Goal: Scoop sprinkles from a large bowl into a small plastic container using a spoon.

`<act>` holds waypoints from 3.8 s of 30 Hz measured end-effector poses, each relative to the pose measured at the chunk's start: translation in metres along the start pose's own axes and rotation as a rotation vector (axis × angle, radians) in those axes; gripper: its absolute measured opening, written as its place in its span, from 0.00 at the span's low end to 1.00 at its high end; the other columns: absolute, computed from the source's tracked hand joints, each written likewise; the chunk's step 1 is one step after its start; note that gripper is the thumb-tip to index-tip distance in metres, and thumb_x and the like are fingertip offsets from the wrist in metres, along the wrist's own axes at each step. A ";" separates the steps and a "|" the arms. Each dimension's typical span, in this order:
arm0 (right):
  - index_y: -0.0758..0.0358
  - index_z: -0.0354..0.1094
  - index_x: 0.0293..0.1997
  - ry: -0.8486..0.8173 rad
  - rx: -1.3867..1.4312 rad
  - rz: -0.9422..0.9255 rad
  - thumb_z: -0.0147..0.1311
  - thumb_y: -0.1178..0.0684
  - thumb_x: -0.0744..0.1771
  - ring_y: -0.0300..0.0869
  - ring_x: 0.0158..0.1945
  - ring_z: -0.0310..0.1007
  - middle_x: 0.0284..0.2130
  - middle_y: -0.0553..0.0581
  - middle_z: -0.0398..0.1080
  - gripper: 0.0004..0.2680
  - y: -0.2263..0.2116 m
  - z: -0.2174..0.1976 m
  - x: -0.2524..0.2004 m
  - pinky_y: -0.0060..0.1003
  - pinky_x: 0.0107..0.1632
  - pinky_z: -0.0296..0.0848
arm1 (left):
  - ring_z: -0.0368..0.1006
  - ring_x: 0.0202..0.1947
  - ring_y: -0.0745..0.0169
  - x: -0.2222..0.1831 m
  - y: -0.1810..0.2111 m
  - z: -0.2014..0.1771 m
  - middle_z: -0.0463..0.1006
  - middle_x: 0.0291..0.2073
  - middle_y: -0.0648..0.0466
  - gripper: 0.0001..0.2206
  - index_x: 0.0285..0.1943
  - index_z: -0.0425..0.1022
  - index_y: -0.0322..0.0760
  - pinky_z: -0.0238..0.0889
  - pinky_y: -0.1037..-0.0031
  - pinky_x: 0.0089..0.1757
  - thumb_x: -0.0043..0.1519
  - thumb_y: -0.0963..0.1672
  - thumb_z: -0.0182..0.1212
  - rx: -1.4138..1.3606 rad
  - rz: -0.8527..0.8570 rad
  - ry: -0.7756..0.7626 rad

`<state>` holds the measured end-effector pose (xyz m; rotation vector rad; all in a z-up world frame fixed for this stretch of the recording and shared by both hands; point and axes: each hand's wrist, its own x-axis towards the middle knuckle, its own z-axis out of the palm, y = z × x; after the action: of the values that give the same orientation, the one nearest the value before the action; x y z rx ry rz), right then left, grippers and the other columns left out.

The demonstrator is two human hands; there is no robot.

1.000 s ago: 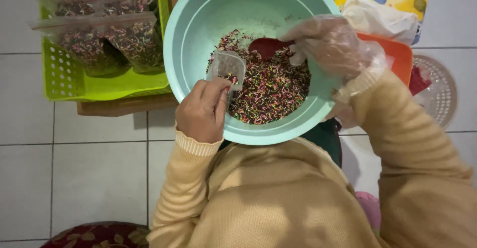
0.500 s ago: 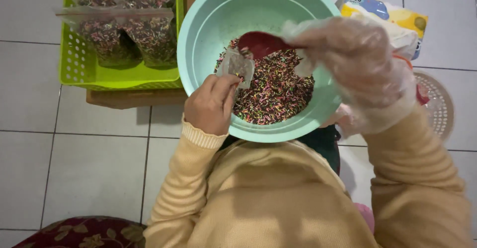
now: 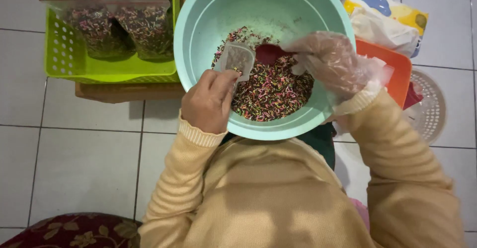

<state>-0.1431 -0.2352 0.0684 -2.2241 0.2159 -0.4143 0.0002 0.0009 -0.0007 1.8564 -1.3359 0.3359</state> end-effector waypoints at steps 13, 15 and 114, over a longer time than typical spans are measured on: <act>0.79 0.64 0.55 -0.079 0.341 0.014 0.40 0.68 0.74 0.43 0.35 0.77 0.40 0.69 0.72 0.07 -0.010 -0.043 -0.004 0.24 0.42 0.79 | 0.67 0.24 0.54 -0.001 -0.003 0.003 0.70 0.33 0.52 0.10 0.53 0.76 0.43 0.63 0.66 0.26 0.66 0.37 0.64 0.034 0.018 0.003; 0.81 0.61 0.58 -0.109 0.336 -0.128 0.40 0.68 0.73 0.43 0.36 0.78 0.40 0.71 0.72 0.08 -0.021 -0.045 -0.002 0.24 0.44 0.80 | 0.65 0.22 0.57 -0.002 -0.003 0.005 0.70 0.32 0.52 0.11 0.53 0.76 0.42 0.63 0.68 0.25 0.65 0.37 0.66 0.040 0.037 0.016; 0.65 0.77 0.42 0.317 0.414 0.454 0.59 0.59 0.64 0.46 0.27 0.80 0.26 0.66 0.75 0.06 -0.017 0.023 -0.038 0.36 0.33 0.80 | 0.78 0.31 0.53 -0.009 -0.021 0.026 0.71 0.32 0.61 0.05 0.49 0.75 0.63 0.75 0.66 0.33 0.66 0.49 0.59 0.135 -0.081 0.028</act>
<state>-0.1697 -0.1970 0.0596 -1.6350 0.7197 -0.5044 0.0094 -0.0097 -0.0320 2.0040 -1.2423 0.4174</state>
